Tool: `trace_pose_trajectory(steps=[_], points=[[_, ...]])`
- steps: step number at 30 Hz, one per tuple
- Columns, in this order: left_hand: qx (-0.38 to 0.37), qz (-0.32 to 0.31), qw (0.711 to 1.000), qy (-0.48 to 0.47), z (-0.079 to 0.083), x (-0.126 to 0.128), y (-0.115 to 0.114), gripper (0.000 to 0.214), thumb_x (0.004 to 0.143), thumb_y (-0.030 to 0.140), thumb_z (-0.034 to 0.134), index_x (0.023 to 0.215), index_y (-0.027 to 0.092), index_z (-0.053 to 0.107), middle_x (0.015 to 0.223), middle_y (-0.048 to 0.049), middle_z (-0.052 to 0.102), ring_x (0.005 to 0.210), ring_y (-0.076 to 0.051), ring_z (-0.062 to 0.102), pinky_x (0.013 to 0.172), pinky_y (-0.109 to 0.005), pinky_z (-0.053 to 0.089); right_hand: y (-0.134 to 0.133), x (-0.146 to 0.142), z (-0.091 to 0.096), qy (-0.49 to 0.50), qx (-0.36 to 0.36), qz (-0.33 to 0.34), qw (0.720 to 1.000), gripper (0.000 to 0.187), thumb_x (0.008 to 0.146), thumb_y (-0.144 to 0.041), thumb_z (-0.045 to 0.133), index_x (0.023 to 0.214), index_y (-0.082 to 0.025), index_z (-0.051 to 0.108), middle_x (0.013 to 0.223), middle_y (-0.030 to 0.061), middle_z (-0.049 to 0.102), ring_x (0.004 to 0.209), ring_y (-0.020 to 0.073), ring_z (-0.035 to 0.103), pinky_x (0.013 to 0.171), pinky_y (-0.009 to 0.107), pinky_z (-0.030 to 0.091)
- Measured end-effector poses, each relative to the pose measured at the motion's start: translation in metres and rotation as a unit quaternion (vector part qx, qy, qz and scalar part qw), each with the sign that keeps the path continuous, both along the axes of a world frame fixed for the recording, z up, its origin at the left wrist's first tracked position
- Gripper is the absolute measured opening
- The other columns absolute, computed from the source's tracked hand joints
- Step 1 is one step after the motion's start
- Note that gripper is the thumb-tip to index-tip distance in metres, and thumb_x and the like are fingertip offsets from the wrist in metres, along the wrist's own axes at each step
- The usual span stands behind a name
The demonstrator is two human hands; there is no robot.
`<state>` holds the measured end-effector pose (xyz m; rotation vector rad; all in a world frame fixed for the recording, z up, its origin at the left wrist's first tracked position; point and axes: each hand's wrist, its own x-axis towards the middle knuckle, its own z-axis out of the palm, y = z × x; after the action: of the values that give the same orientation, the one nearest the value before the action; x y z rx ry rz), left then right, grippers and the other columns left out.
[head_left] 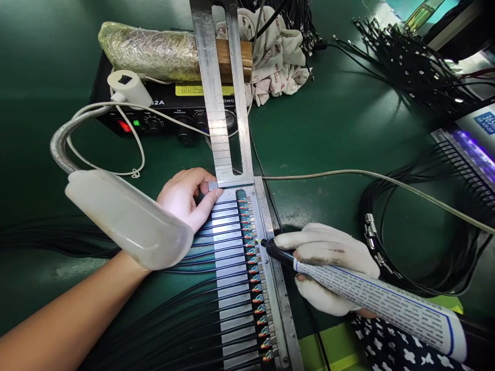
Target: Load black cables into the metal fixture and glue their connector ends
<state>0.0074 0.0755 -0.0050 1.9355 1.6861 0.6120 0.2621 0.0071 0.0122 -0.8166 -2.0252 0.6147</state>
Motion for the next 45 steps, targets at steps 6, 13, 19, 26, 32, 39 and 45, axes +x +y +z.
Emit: trace_pose_trajectory(steps=[6,13,19,26,32,39,45], points=[[-0.006,0.001,1.000,0.001,0.0006,0.0001,0.0009,0.025,0.084,0.045,0.053,0.086,0.021,0.060,0.080,-0.0032,0.059,0.074,-0.020,0.054,0.063,-0.033,0.040,0.0019,-0.0020,-0.0030,0.020,0.000,-0.007,1.000,0.009,0.079,-0.013,0.061,0.086,-0.018,0.061,0.087,0.0093,0.078,0.075,0.0188,0.074,0.059,0.031,0.052],[0.001,0.002,1.000,-0.001,-0.0003,0.0001,0.0002,0.024,0.083,0.045,0.052,0.083,0.022,0.059,0.078,-0.0028,0.058,0.075,-0.021,0.054,0.065,-0.034,0.040,0.0025,0.0002,-0.0057,0.028,0.001,-0.007,1.000,0.015,0.078,-0.013,0.062,0.092,-0.018,0.062,0.093,0.0106,0.078,0.074,0.0193,0.074,0.061,0.032,0.053],[0.002,-0.003,1.000,0.001,0.0004,-0.0005,0.0001,0.024,0.084,0.045,0.052,0.085,0.022,0.059,0.078,-0.0028,0.058,0.075,-0.021,0.053,0.065,-0.034,0.040,0.0030,-0.0011,-0.0040,0.018,0.017,-0.007,1.000,0.012,0.079,-0.014,0.060,0.090,-0.019,0.061,0.089,0.0097,0.078,0.071,0.0195,0.075,0.059,0.031,0.053],[0.006,-0.004,1.000,-0.001,-0.0004,-0.0008,0.0018,0.025,0.084,0.046,0.051,0.084,0.022,0.059,0.077,-0.0029,0.058,0.073,-0.021,0.053,0.065,-0.034,0.040,0.0018,-0.0018,-0.0018,0.006,0.011,-0.015,1.000,0.011,0.079,-0.014,0.059,0.088,-0.021,0.060,0.090,0.0080,0.078,0.070,0.0196,0.074,0.059,0.032,0.054],[0.012,-0.009,1.000,0.000,-0.0019,-0.0013,0.0006,0.024,0.085,0.045,0.052,0.083,0.021,0.059,0.076,-0.0024,0.058,0.074,-0.021,0.054,0.067,-0.034,0.040,0.0008,-0.0029,-0.0006,0.019,0.025,-0.006,0.999,0.014,0.077,-0.012,0.059,0.088,-0.020,0.060,0.085,0.0082,0.078,0.068,0.0184,0.073,0.057,0.031,0.053],[0.010,-0.008,1.000,0.000,-0.0003,-0.0014,0.0008,0.022,0.085,0.043,0.052,0.083,0.022,0.058,0.078,-0.0024,0.059,0.075,-0.020,0.054,0.064,-0.032,0.040,-0.0006,-0.0028,0.0005,0.005,0.019,-0.003,1.000,0.016,0.077,-0.012,0.058,0.089,-0.022,0.059,0.087,0.0073,0.078,0.065,0.0183,0.071,0.055,0.031,0.053],[0.012,-0.004,1.000,0.001,0.0006,0.0002,-0.0009,0.024,0.086,0.044,0.051,0.085,0.021,0.059,0.077,-0.0022,0.059,0.075,-0.020,0.055,0.065,-0.032,0.041,-0.0015,-0.0006,0.0014,0.015,0.011,-0.003,1.000,0.015,0.077,-0.013,0.059,0.090,-0.021,0.060,0.089,0.0089,0.078,0.067,0.0189,0.071,0.056,0.032,0.053]])
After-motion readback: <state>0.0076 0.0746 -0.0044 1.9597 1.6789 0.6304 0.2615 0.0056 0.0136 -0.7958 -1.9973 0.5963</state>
